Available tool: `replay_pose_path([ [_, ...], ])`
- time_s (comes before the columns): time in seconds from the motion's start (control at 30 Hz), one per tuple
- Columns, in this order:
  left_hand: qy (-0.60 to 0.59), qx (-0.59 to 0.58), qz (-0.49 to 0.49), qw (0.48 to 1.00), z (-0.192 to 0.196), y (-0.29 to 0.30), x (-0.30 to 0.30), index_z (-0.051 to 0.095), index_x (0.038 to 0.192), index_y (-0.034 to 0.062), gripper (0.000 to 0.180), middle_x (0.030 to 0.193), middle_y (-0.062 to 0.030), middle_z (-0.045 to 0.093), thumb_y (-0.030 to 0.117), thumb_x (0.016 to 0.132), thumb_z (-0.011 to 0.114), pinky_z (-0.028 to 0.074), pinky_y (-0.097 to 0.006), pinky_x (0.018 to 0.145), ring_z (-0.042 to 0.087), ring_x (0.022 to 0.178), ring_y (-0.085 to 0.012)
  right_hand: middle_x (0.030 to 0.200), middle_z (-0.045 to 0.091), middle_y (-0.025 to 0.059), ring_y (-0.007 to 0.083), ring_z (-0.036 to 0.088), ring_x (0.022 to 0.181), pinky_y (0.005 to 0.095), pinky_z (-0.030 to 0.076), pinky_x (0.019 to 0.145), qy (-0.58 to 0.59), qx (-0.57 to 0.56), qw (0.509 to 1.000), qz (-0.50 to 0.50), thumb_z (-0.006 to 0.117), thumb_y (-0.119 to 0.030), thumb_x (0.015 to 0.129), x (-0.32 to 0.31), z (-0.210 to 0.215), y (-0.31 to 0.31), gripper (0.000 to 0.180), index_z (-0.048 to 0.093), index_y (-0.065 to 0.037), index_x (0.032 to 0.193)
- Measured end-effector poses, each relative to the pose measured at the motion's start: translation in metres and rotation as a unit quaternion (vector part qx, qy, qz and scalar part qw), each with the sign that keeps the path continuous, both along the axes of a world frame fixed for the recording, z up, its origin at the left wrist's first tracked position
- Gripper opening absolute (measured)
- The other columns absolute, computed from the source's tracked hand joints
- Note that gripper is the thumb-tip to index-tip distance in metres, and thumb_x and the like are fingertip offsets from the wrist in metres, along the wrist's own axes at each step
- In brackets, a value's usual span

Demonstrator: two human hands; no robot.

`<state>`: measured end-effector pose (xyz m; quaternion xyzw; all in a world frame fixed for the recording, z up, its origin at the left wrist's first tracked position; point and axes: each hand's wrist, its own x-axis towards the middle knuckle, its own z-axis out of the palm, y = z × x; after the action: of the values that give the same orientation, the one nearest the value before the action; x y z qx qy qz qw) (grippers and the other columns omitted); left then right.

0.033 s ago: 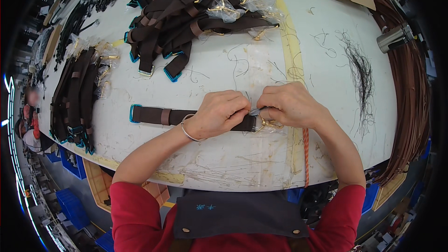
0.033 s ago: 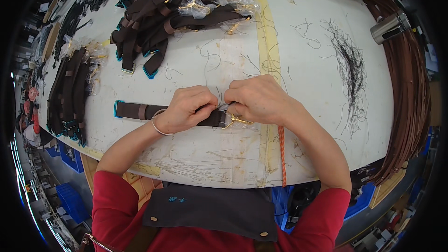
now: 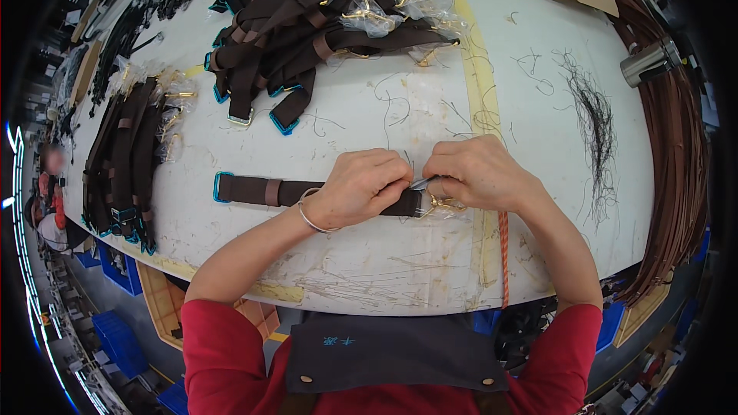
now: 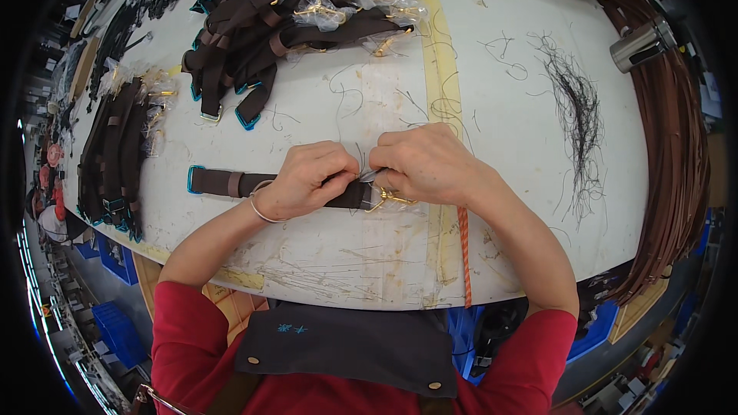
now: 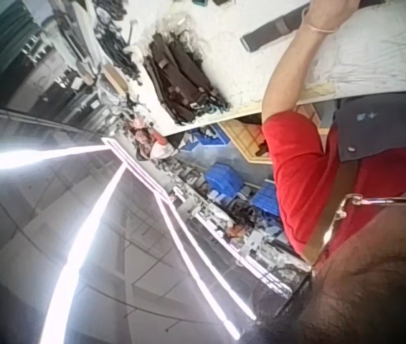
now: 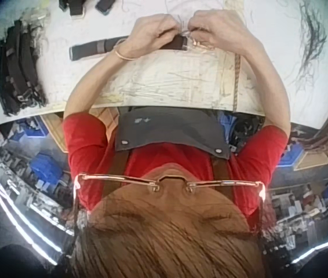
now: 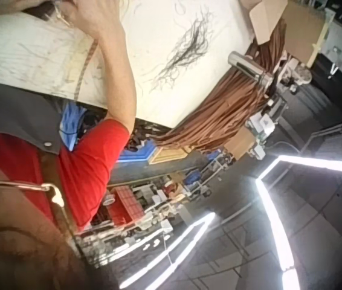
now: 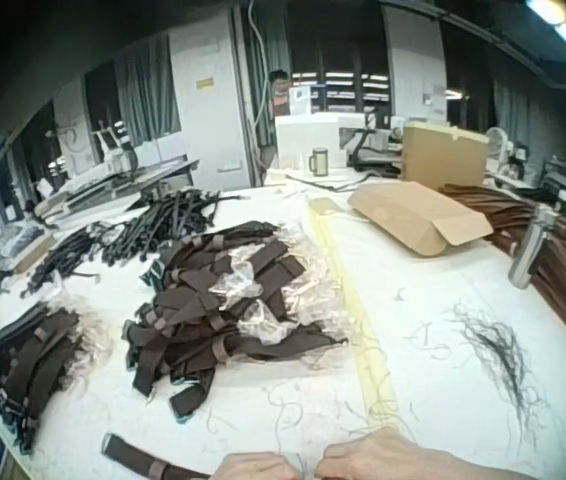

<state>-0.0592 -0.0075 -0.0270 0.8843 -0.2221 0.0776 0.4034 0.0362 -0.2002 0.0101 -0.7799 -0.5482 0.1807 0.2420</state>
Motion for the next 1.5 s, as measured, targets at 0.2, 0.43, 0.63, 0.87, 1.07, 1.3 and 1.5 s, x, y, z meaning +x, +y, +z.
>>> replay_pose_path([
  [0.2, -0.009, 0.008, 0.003, 1.0, 0.002, -0.001, 0.0, 0.054, 0.077, 0.0069, 0.006, 0.069, -0.0054, 0.053, 0.004, 0.074, 0.058, 0.042, -0.033, 0.054, 0.055, 0.064, -0.0227, 0.071, 0.056, 0.003, 0.0244, 0.058, 0.066, 0.0367, 0.044, 0.056, -0.029, 0.027, 0.999, -0.003, 0.064, -0.017, 0.073, -0.004, -0.005, -0.002, 0.01, 0.058, -0.009, 0.076],
  [0.43, 0.0, 0.002, 0.013, 1.0, 0.002, 0.0, -0.002, 0.055, 0.079, 0.0054, 0.008, 0.069, -0.0064, 0.054, 0.001, 0.073, 0.058, 0.042, -0.031, 0.054, 0.054, 0.062, -0.0221, 0.072, 0.052, 0.0027, 0.0185, 0.057, 0.061, 0.0313, 0.044, 0.049, -0.189, 0.083, 0.977, -0.046, 0.065, -0.017, 0.072, -0.045, 0.012, -0.018, 0.015, 0.056, -0.007, 0.078],
  [0.63, 0.011, -0.005, 0.027, 1.0, 0.005, -0.003, 0.006, 0.055, 0.079, 0.0043, 0.009, 0.069, -0.0074, 0.054, -0.002, 0.073, 0.057, 0.041, -0.029, 0.053, 0.054, 0.061, -0.0208, 0.077, 0.051, 0.0047, 0.0203, 0.057, 0.062, 0.0305, 0.046, 0.052, -0.194, 0.062, 0.974, -0.101, 0.066, -0.015, 0.072, -0.04, 0.003, -0.032, 0.021, 0.055, -0.005, 0.086],
  [0.87, 0.186, -0.077, -0.002, 0.98, 0.026, 0.0, 0.016, 0.056, 0.077, 0.0008, 0.002, 0.064, -0.001, 0.053, 0.001, 0.077, 0.057, 0.039, -0.021, 0.052, 0.047, 0.057, -0.0067, 0.084, 0.055, 0.0111, 0.0272, 0.061, 0.071, 0.0371, 0.047, 0.055, -0.072, 0.018, 0.976, -0.202, 0.063, -0.015, 0.078, -0.079, 0.01, -0.023, 0.023, 0.051, -0.003, 0.093],
  [1.07, 0.307, -0.134, -0.003, 0.942, 0.019, 0.004, 0.02, 0.056, 0.076, 0.0001, 0.005, 0.065, 0.005, 0.052, 0.004, 0.08, 0.057, 0.037, -0.018, 0.053, 0.043, 0.059, -0.0009, 0.08, 0.055, 0.0117, 0.0267, 0.061, 0.068, 0.0364, 0.047, 0.053, -0.094, 0.015, 0.964, -0.25, 0.063, -0.014, 0.078, -0.091, -0.001, -0.02, 0.023, 0.049, -0.002, 0.091],
  [1.3, 0.315, -0.159, -0.03, 0.935, 0.015, 0.002, 0.021, 0.056, 0.076, 0.0009, 0.004, 0.068, 0.0035, 0.053, 0.003, 0.079, 0.056, 0.037, -0.017, 0.053, 0.045, 0.061, -0.0009, 0.078, 0.055, 0.0094, 0.025, 0.061, 0.064, 0.0348, 0.046, 0.049, -0.133, 0.02, 0.95, -0.281, 0.064, -0.016, 0.077, -0.093, -0.008, -0.02, 0.023, 0.05, -0.003, 0.091],
  [1.5, 0.371, -0.223, -0.022, 0.901, 0.016, 0.003, 0.022, 0.055, 0.073, 0.0017, 0.005, 0.072, -0.0004, 0.058, 0.001, 0.078, 0.055, 0.041, -0.017, 0.058, 0.05, 0.065, -0.0027, 0.077, 0.056, 0.008, 0.0239, 0.061, 0.063, 0.0339, 0.046, 0.049, -0.103, 0.032, 0.941, -0.32, 0.064, -0.015, 0.075, -0.08, -0.005, -0.024, 0.026, 0.051, -0.006, 0.095],
])
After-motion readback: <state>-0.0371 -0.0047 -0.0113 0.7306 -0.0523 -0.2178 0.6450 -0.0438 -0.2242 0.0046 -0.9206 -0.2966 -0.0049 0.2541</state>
